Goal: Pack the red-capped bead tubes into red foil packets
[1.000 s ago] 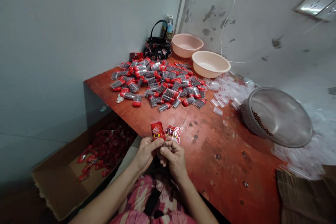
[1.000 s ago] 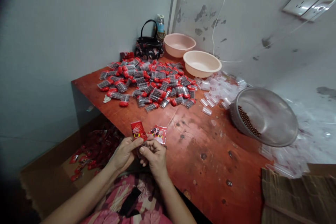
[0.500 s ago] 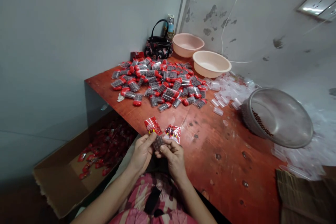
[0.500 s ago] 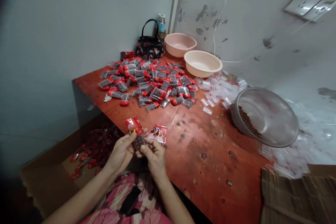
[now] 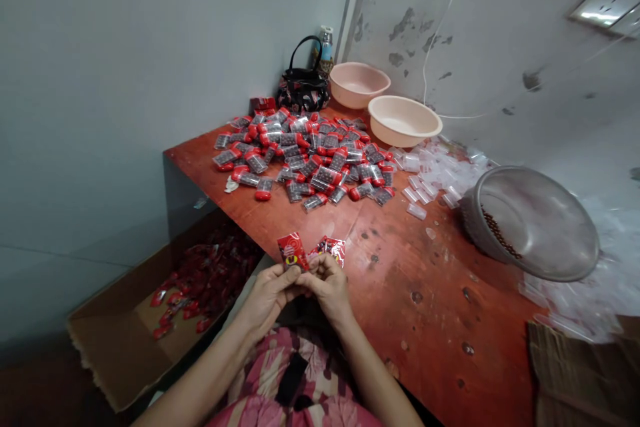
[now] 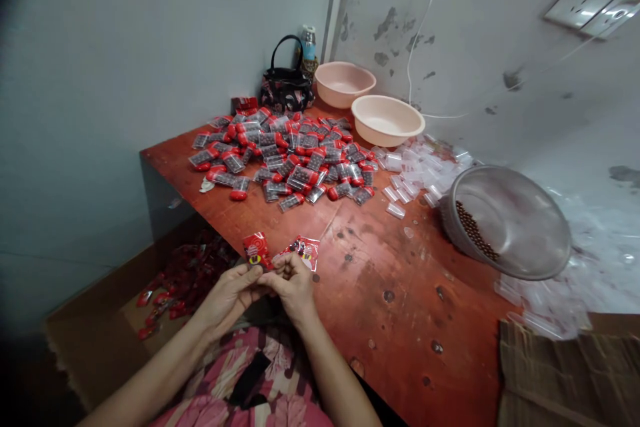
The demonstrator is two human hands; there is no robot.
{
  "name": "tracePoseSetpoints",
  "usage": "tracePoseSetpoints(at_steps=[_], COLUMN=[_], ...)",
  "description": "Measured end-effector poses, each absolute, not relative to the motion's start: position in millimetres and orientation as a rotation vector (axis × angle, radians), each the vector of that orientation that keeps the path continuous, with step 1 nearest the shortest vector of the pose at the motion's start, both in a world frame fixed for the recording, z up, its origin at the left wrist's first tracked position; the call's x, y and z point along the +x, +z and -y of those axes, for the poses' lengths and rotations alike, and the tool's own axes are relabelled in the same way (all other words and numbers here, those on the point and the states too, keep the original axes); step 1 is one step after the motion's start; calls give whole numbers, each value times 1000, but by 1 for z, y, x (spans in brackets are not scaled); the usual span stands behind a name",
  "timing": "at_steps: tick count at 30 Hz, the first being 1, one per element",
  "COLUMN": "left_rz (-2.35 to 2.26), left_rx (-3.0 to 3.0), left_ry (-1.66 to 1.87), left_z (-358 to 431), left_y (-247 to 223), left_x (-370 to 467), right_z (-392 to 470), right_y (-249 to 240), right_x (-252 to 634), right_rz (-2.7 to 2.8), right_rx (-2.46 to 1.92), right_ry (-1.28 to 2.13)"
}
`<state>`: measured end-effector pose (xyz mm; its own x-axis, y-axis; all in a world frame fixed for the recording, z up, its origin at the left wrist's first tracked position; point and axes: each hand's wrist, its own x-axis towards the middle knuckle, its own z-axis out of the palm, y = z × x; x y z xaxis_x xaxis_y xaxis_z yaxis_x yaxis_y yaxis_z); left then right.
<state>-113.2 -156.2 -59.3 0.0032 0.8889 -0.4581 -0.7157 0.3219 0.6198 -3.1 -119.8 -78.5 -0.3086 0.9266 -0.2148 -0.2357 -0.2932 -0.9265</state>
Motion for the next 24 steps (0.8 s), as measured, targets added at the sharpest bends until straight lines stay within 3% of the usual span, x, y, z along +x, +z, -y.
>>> tracePoseSetpoints(at_steps=[6, 9, 12, 17, 20, 24], left_rz=[-1044, -1267, -1517, -1688, -1825, -1871], left_rx=[-45, 81, 702, 1994, 2254, 2353], left_ry=[1692, 1696, 1535, 954, 749, 764], left_z=[164, 166, 156, 115, 101, 100], left_y=[-62, -68, -74, -85, -92, -98], left_x=[-165, -164, -137, -87, -76, -77], right_z=[105, 97, 93, 98, 101, 97], right_y=[-60, -55, -58, -64, -66, -72], right_x=[5, 33, 55, 63, 67, 78], right_rz=[1143, 1125, 1124, 1160, 1199, 1280], right_rx=[-1025, -1145, -1236, -1267, -1264, -1353], right_ry=[1704, 1537, 1467, 1470, 1440, 1299])
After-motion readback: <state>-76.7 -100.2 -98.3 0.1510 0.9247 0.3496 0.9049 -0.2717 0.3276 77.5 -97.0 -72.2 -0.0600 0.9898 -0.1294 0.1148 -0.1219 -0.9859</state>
